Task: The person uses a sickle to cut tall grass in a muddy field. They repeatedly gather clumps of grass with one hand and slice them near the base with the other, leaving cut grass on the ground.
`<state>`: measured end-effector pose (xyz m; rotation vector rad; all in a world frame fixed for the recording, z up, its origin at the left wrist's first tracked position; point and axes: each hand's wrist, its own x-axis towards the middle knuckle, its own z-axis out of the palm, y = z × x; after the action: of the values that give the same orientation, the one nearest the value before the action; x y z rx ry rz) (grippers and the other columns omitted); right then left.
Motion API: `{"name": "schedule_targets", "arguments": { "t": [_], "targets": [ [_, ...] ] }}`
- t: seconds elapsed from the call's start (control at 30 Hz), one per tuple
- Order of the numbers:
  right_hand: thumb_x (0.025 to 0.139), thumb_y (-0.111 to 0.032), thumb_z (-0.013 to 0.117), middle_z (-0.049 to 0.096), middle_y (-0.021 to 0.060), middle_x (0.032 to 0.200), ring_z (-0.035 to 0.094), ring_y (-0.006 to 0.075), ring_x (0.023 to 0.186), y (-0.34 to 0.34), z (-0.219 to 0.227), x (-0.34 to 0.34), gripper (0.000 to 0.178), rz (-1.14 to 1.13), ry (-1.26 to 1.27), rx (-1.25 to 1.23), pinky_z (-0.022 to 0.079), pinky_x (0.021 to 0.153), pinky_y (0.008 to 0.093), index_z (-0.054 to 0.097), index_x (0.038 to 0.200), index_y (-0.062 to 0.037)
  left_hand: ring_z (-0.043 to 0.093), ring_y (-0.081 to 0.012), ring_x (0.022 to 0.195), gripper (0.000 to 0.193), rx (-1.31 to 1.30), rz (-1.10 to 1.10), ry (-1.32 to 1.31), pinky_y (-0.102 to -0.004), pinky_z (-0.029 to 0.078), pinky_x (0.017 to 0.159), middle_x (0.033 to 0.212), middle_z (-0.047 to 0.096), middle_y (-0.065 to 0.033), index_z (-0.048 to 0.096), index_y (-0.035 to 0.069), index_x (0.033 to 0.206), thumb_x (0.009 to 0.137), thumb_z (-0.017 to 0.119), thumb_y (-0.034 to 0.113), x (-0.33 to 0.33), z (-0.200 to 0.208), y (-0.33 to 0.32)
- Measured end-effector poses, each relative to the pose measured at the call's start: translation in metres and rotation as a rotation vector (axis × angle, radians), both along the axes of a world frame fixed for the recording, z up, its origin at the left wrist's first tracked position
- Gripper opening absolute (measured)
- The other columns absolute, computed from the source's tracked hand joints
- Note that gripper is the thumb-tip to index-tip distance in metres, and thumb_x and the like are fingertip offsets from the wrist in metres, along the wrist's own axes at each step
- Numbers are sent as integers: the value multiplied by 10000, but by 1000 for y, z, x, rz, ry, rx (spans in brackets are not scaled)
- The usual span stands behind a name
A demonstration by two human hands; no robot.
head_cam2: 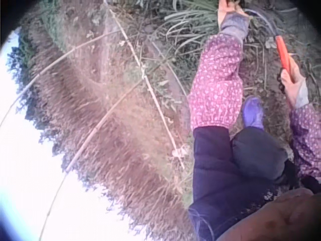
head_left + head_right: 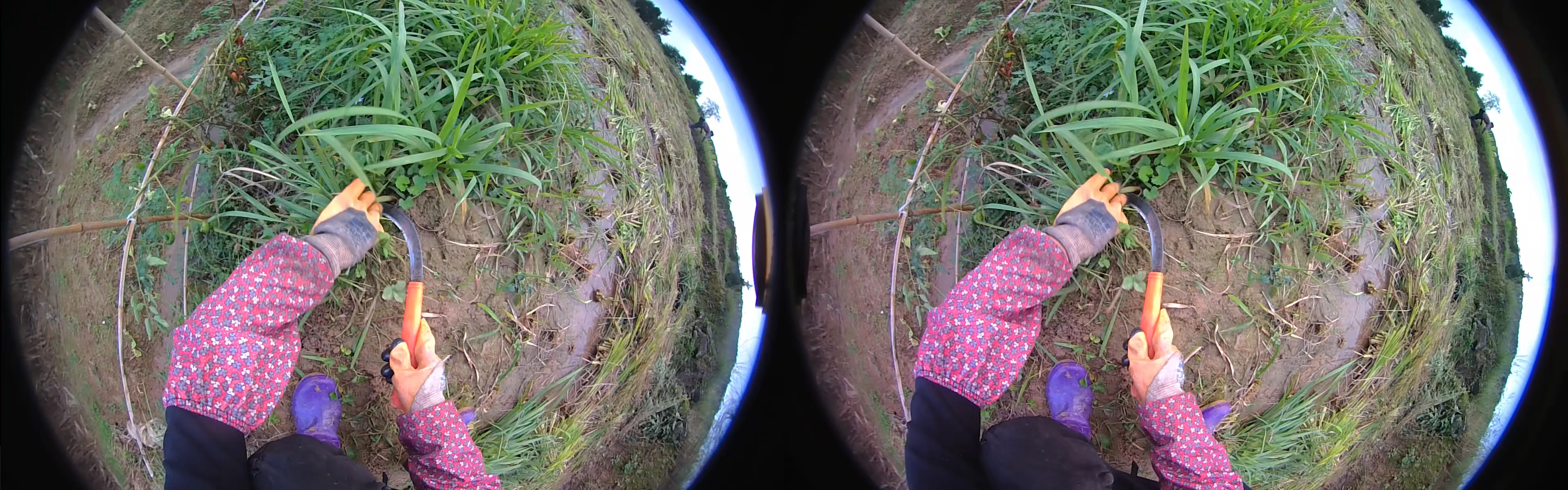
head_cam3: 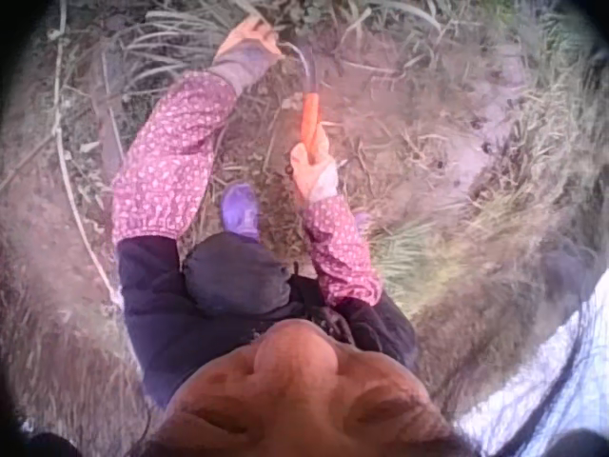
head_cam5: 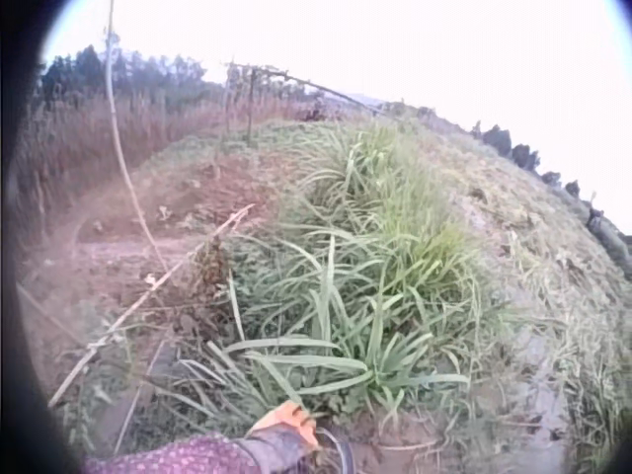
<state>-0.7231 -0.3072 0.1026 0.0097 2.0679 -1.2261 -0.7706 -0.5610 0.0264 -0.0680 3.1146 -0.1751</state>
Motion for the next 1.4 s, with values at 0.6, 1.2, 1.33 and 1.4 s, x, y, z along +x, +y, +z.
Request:
{"name": "schedule_targets", "arguments": {
  "t": [0.6, 1.2, 1.33, 1.4],
  "targets": [
    [864, -107, 517, 585, 117, 765, 536, 178, 617, -45, -29, -44, 560, -57, 285, 130, 462, 578, 318, 325, 1386, -36, 597, -181, 727, 99, 213, 67, -2, -339, 474, 644, 756, 525, 24, 550, 237, 852, 754, 534, 226, 47, 16, 4],
    [863, -213, 504, 610, 263, 846, 617, 390, 738, -37, 6, -16, 585, 277, 141, 337, 478, 660, 427, 321, 1385, -23, 652, -204, 808, 158, 96, 227, -246, -322, 505, 626, 852, 683, -58, 686, 127, 794, 816, 532, 98, -27, -43, -21],
    [847, -195, 540, 609, 243, 798, 623, 362, 694, -4, 18, 13, 608, 265, 134, 315, 484, 632, 405, 320, 1383, -9, 635, -212, 787, 114, 203, 304, -177, -350, 503, 639, 827, 631, -36, 649, 146, 763, 742, 557, 82, 7, -39, -10],
    [848, -185, 543, 606, 225, 769, 614, 352, 664, -4, 17, 9, 613, 273, 194, 274, 481, 620, 400, 310, 1390, -21, 614, -239, 792, 79, 343, 515, -90, -365, 498, 630, 834, 623, -53, 593, 132, 736, 685, 568, 78, 17, -42, -7]
  ]
}}
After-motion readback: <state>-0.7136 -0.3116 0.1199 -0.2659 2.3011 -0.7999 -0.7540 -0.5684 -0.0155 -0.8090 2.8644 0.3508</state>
